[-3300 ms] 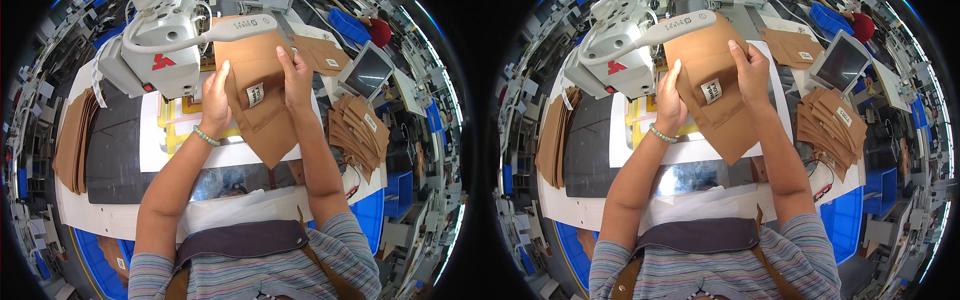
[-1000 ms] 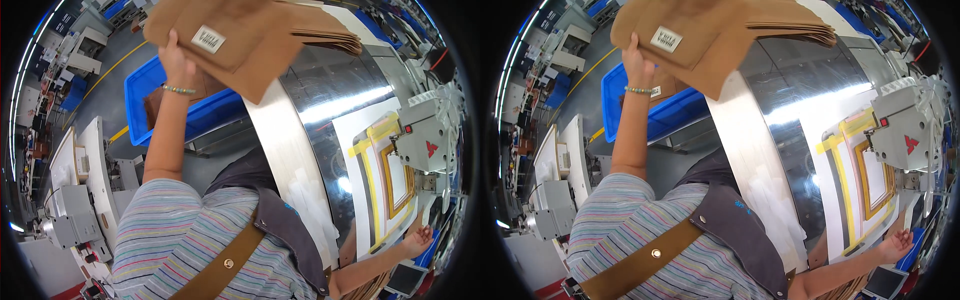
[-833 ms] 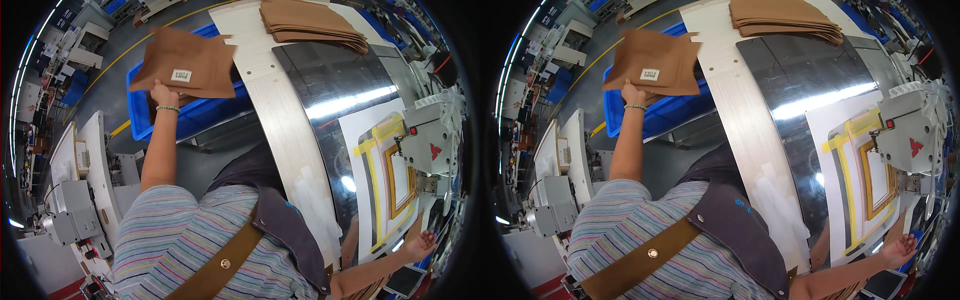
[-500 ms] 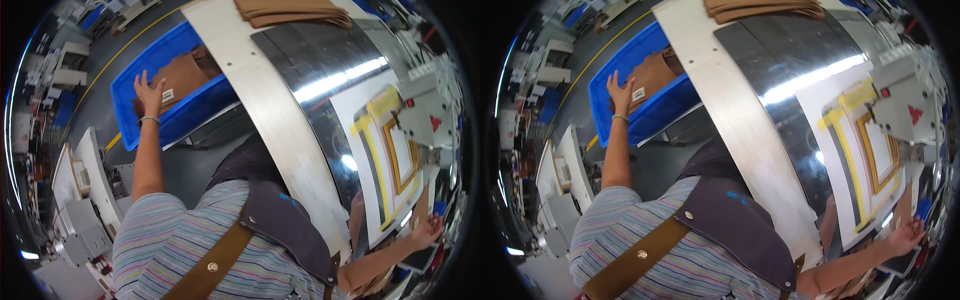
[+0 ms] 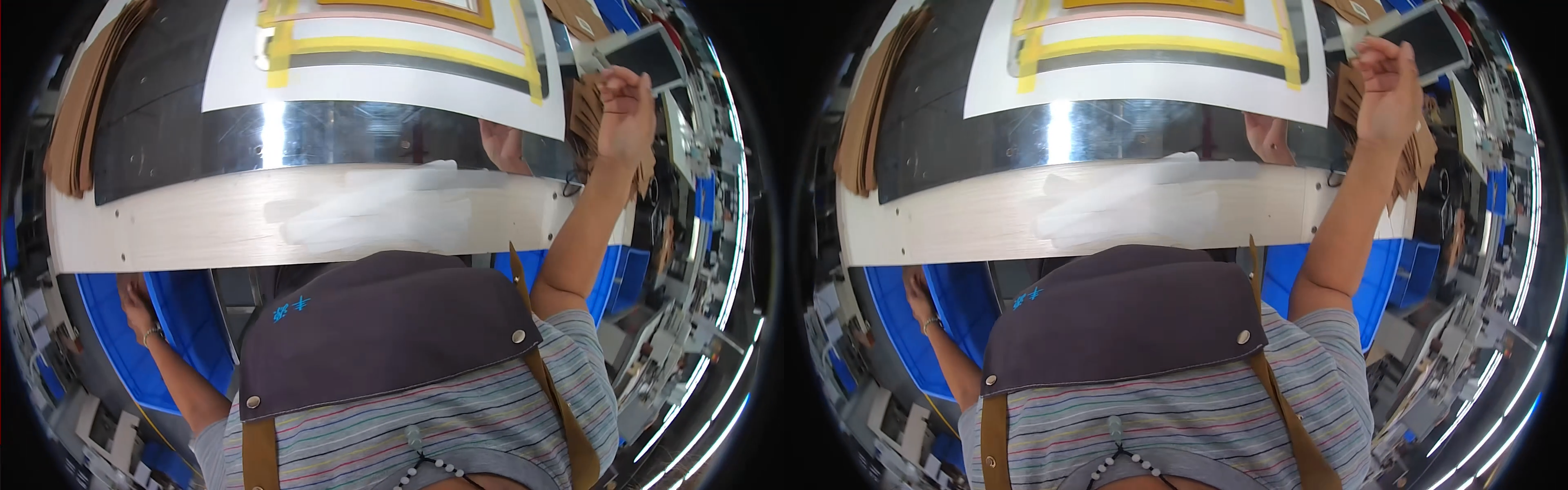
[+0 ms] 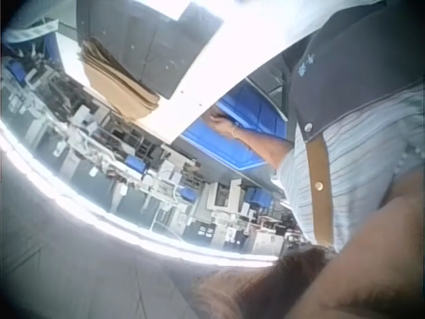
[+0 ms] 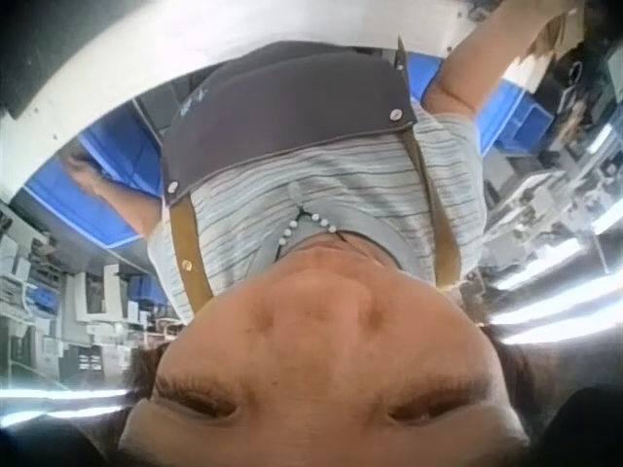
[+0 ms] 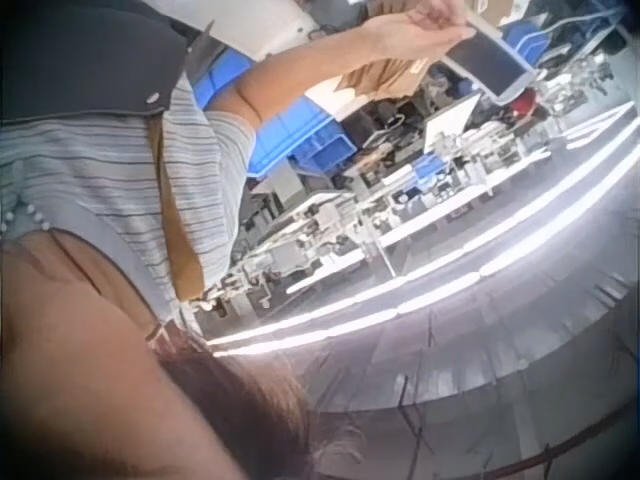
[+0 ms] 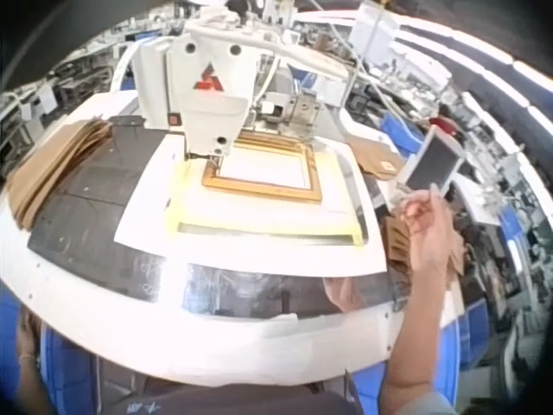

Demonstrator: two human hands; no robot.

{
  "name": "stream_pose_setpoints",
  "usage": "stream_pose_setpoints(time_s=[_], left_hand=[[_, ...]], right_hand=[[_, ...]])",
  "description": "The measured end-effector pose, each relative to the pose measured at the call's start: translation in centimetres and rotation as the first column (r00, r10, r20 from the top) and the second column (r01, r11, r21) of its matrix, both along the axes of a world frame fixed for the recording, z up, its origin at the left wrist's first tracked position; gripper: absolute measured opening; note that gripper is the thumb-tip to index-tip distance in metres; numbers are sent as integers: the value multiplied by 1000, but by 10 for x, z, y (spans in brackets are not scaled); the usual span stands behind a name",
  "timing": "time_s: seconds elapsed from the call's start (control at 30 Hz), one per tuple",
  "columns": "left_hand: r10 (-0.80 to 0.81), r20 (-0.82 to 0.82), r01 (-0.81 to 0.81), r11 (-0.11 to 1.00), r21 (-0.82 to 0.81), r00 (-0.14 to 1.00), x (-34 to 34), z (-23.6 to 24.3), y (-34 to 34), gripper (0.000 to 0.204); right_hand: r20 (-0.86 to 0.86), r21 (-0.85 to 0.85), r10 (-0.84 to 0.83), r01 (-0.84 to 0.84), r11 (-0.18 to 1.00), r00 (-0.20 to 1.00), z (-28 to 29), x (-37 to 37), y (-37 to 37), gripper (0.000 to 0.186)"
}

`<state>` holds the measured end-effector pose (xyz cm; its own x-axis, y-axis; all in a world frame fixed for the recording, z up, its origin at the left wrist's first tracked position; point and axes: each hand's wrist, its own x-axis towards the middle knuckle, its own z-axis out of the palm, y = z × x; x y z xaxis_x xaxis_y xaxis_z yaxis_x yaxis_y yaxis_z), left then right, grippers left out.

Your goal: Using an industrial sewing machine to stitch and assemble leather bag panels with branded labels.

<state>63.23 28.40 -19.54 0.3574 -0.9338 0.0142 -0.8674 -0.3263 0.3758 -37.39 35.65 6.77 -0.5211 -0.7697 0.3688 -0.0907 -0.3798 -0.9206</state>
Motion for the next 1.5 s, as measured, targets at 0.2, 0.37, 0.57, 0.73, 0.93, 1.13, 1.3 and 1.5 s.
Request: stream_pose_setpoints(time_s=[0.2, 0.37, 0.57, 0.73, 0.93, 1.13, 1.3, 1.5], left_hand=[[156, -283, -322, 398, -859, 946, -87, 116, -67, 36], [-424, 28, 251, 481, -840, 905, -326, 230, -55, 27], [-999, -32, 992, -23, -122, -27, -493, 204, 5, 90], [-981, 34, 979, -193, -70, -191, -526, 198, 14, 87], [-998, 4, 972, -63, -226, -64, -532, 188, 24, 76], [-993, -119, 978, 15, -210, -11, -536, 197, 18, 52], [-995, -78, 936, -34, -351, -65, -541, 193, 16, 41], [-716, -693, 968, 221, -117, 79, -547, 227, -3, 23]], right_hand=[[-755, 394, 264, 93, 914, 601, -7, 107, 58, 31], [-847, 425, 415, -46, 904, 331, -49, 186, 48, 65], [-811, 513, 521, -104, 852, 266, -67, 223, 70, 73], [-897, 402, 420, -141, 905, 140, -74, 207, 96, 63], [-812, 481, 442, 8, 877, 381, -67, 230, 99, 59], [-708, 620, 602, -84, 780, 371, -52, 216, 87, 38], [-742, 580, 609, -187, 793, 281, -52, 212, 77, 24], [-628, 629, 676, -260, 732, 386, -24, 187, 43, 21]])
